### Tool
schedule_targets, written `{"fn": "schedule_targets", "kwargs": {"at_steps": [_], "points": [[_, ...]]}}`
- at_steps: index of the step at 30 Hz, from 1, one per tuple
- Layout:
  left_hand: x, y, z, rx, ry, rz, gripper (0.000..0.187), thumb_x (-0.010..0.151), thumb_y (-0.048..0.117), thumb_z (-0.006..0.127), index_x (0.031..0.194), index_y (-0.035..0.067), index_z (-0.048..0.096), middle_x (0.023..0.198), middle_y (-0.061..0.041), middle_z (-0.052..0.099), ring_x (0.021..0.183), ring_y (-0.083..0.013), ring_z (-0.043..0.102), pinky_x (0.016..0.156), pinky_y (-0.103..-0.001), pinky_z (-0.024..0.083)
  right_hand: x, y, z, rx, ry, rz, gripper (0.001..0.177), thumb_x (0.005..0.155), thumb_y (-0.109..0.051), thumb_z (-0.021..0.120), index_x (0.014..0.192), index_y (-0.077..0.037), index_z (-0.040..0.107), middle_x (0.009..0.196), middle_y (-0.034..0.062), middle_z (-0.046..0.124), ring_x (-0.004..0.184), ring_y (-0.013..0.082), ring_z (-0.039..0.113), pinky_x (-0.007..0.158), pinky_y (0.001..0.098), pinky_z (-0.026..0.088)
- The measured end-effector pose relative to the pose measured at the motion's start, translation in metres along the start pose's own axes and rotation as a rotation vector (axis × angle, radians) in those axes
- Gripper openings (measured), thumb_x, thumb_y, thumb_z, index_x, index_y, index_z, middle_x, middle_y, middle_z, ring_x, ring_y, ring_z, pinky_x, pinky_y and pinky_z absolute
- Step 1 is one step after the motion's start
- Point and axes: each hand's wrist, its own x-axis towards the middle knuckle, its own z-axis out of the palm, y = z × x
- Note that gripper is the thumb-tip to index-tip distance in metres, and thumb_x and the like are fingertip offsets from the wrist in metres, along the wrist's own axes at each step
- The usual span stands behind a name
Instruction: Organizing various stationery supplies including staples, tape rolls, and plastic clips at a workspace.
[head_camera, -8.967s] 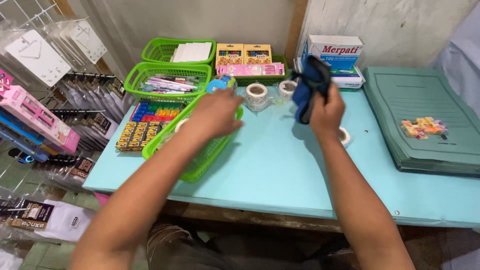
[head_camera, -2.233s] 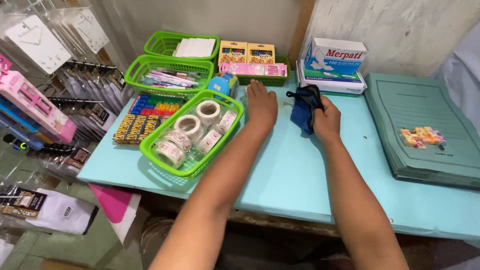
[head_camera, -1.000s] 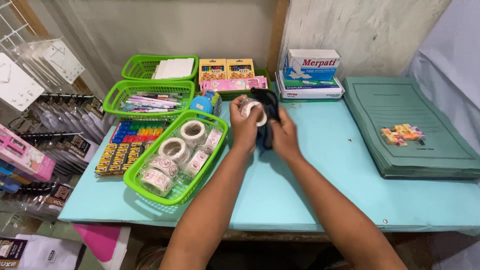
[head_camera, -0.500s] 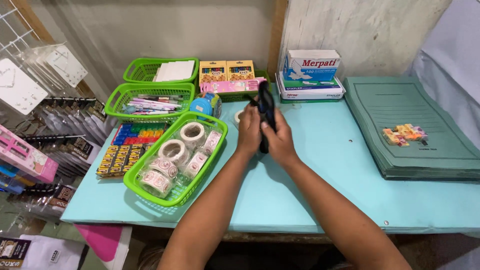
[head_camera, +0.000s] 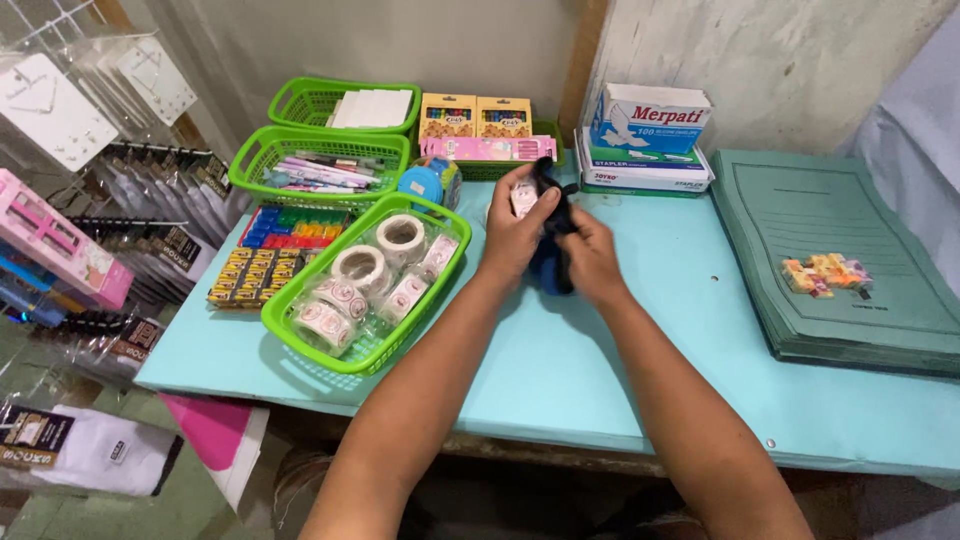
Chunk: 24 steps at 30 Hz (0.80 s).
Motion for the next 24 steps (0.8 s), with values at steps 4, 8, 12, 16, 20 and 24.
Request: {"fn": "schedule_targets", "kwargs": {"at_steps": [4,8,12,16,20,24], "points": [[-0.009,0.03,-0.009,0.021,-0.009,0.077,0.044,0.095,0.012,0.076,0.135,0.004,0.057,0.113,-0.006,0.064,0.1,-0.0128,0.06,0.088,-0.028,0.052,0.008,0.005,-0.028,-0.078,0.211,-0.108,0.044,0.085,0.005,0.046,0.124,0.002,0.067,0.11,0.0006,0.068,0.101,0.0106,0.061,0.092,0.0253,0.05],[-0.032,0.115,-0.031,-0.043,-0.235,-0.072,0.039,0.093,0.011,0.063,0.132,0.007,0.059,0.121,-0.004,0.067,0.103,-0.0113,0.063,0.086,-0.027,0.053,0.013,0.027,-0.059,-0.179,0.381,-0.035,0.039,0.084,0.004,0.049,0.119,0.002,0.067,0.103,0.0011,0.07,0.094,0.0111,0.062,0.087,0.0255,0.051],[-0.055,0.198,-0.075,0.542,-0.455,-0.114,0.036,0.09,0.018,0.061,0.125,0.011,0.064,0.119,-0.004,0.069,0.1,-0.0153,0.065,0.085,-0.03,0.055,0.009,0.034,-0.062,-0.267,0.428,0.079,0.031,0.087,0.003,0.052,0.113,0.002,0.067,0.097,0.0036,0.067,0.086,0.0133,0.057,0.079,0.0289,0.049],[-0.061,0.232,-0.127,1.001,-0.592,-0.076,0.03,0.087,0.023,0.068,0.115,0.012,0.069,0.113,-0.009,0.071,0.104,-0.0239,0.068,0.092,-0.035,0.052,-0.001,0.005,-0.048,-0.401,0.422,0.07,0.03,0.087,0.0,0.055,0.114,0.001,0.066,0.093,0.0081,0.068,0.084,0.0159,0.058,0.078,0.0314,0.049],[-0.071,0.243,-0.148,1.111,-0.728,-0.093,0.036,0.083,0.025,0.071,0.117,0.013,0.072,0.114,-0.016,0.064,0.111,-0.0319,0.062,0.097,-0.039,0.048,-0.005,0.0,-0.044,-0.456,0.409,0.046,0.03,0.087,-0.002,0.055,0.114,0.001,0.067,0.093,0.0105,0.07,0.084,0.0179,0.061,0.079,0.0326,0.05],[-0.076,0.254,-0.149,1.176,-0.759,-0.08,0.047,0.077,0.025,0.073,0.122,0.011,0.069,0.115,-0.015,0.065,0.11,-0.0333,0.062,0.097,-0.041,0.048,-0.003,0.008,-0.047,-0.487,0.443,0.062,0.03,0.087,-0.003,0.058,0.115,-0.001,0.069,0.091,0.0109,0.07,0.082,0.0185,0.062,0.078,0.0335,0.05]]}}
